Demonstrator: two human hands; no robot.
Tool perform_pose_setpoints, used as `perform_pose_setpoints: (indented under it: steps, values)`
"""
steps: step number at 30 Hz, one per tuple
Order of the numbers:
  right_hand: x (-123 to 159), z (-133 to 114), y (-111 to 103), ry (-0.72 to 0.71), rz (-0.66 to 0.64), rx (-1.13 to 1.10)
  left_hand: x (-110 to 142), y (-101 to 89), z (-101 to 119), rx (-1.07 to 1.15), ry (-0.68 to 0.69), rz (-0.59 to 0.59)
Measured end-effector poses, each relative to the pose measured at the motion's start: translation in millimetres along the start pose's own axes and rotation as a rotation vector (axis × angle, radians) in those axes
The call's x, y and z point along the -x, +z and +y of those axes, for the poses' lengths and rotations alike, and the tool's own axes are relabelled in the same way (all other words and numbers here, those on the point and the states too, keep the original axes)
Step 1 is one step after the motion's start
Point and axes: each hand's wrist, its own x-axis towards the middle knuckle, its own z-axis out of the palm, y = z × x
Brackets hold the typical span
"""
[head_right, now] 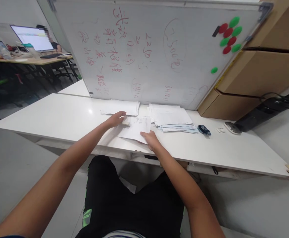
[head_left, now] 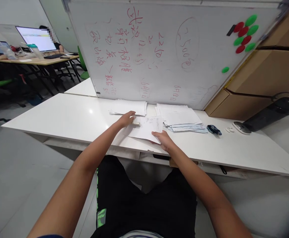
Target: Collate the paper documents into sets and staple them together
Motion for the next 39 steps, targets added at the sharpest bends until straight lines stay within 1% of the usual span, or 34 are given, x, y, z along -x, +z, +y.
perform_pose_setpoints:
  steps: [2,4,10,15,19,23,27,30,34,36,39]
  values:
    - [-3,0,-4,-0.008,-0.004,0.035,0,-0.6,4,-0.037,-0.027,0.001]
    - [-6,-1,-10,-0.004,-0.011,0.072,-2,-0.8,7,-0.094,-0.017,0.009]
    - [-20,-7,-27,0.004,0.019,0.162,-15,4.1,10,-0.247,0.105,0.056]
    - [-32,0,-36,-0.022,0.018,0.188,-20,13.1,3,-0.262,0.175,0.064]
    - [-36,2,-38,-0.009,0.014,0.224,-21,16.7,-3,-0.235,0.171,0.080]
    - [-34,2,-39,0.005,0.003,0.215,-23,17.0,-4,-0.233,0.173,0.062]
    - [-34,1,-40,0.008,-0.016,0.233,-23,15.7,-4,-0.249,0.120,0.043]
    - [-36,1,-40,0.026,-0.033,0.252,-23,16.6,-2,-0.291,0.083,0.005]
    - [-36,-1,-38,0.028,-0.011,0.270,-27,24.5,1,-0.424,0.053,-0.028]
    - [-35,-2,-37,0.038,0.001,0.286,-29,29.1,2,-0.482,0.080,-0.048]
    - [-31,-3,-36,0.035,0.011,0.320,-30,32.2,1,-0.476,0.155,-0.071]
